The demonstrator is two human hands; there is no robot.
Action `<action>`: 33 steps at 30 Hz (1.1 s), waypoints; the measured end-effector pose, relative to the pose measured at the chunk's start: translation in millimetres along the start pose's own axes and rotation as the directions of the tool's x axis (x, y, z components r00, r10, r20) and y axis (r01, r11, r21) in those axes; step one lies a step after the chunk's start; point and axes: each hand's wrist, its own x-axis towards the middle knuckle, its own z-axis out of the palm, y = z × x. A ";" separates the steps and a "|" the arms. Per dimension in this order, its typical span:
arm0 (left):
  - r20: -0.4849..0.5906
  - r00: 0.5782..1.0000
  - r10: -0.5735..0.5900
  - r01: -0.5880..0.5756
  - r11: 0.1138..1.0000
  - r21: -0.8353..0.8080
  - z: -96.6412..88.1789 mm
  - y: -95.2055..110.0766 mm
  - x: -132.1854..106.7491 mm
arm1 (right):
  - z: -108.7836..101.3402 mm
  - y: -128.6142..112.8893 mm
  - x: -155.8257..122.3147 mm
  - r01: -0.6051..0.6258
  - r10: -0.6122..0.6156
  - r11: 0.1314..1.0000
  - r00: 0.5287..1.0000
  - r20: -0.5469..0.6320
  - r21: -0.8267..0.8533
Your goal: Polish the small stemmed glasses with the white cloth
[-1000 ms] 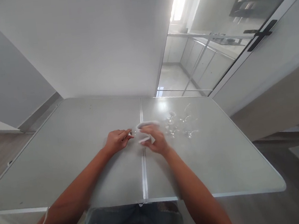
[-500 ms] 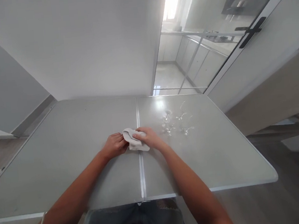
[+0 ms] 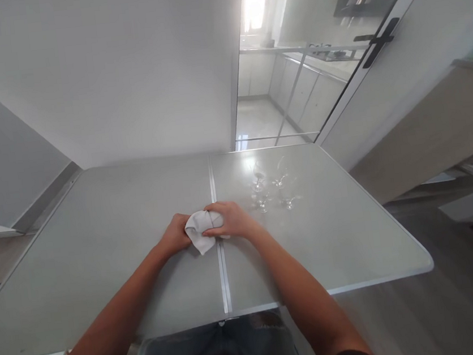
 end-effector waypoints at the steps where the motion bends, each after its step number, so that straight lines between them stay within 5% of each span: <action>1: -0.047 0.996 0.080 -0.073 0.990 0.123 3.5 -1.8 -1.3 | -0.2 1.0 0.3 -0.092 0.091 0.995 0.996 0.019 0.041; 4: -0.083 0.945 0.316 -0.265 0.889 0.373 10.7 -5.3 -3.8 | -2.6 7.5 -0.5 -0.383 0.330 0.888 0.917 0.225 0.255; 7: -0.092 0.910 0.404 -0.332 0.845 0.419 12.1 -6.3 -4.0 | -3.8 12.1 -2.3 -0.598 0.386 0.632 0.794 0.470 0.492; 10: -0.195 0.914 0.356 -0.278 0.899 0.339 12.9 -7.4 -1.8 | 3.6 10.1 -0.4 -0.605 0.423 0.419 0.790 0.444 0.677; 12: -0.277 0.926 0.257 -0.194 0.953 0.234 15.3 -7.2 1.1 | 14.3 7.6 3.2 -0.513 0.478 0.373 0.820 0.314 0.773; 15: -0.308 0.949 0.063 -0.041 0.996 0.079 22.1 -3.7 6.1 | 33.6 6.8 8.1 -0.357 0.529 0.434 0.844 0.087 0.827; 18: -0.279 0.956 -0.095 0.076 0.994 -0.078 29.0 2.4 9.9 | 47.6 9.7 7.9 -0.302 0.531 0.607 0.842 -0.093 0.735; 22: -0.166 0.962 -0.216 0.140 0.915 -0.380 31.2 7.4 11.8 | 53.0 10.8 4.6 -0.191 0.316 0.904 0.901 -0.296 0.383; 24: -0.140 0.964 -0.226 0.129 0.859 -0.496 29.6 7.5 12.2 | 50.9 8.9 4.2 -0.117 0.174 0.975 0.931 -0.320 0.188; 26: -0.157 0.959 -0.237 0.114 0.827 -0.551 28.1 6.2 12.7 | 45.8 6.2 4.2 -0.058 0.076 0.996 0.937 -0.341 0.061; 29: -0.210 0.934 -0.289 0.118 0.804 -0.583 27.7 2.3 13.0 | 34.6 2.7 3.8 -0.048 0.062 0.998 0.872 -0.485 0.041; 31: -0.220 0.923 -0.314 0.124 0.788 -0.603 29.0 -0.5 12.7 | 28.8 1.8 3.7 -0.071 0.171 0.976 0.834 -0.525 0.205; 33: -0.209 0.932 -0.297 0.123 0.800 -0.588 31.4 -2.6 12.1 | 27.8 2.4 4.0 -0.110 0.344 0.871 0.833 -0.433 0.479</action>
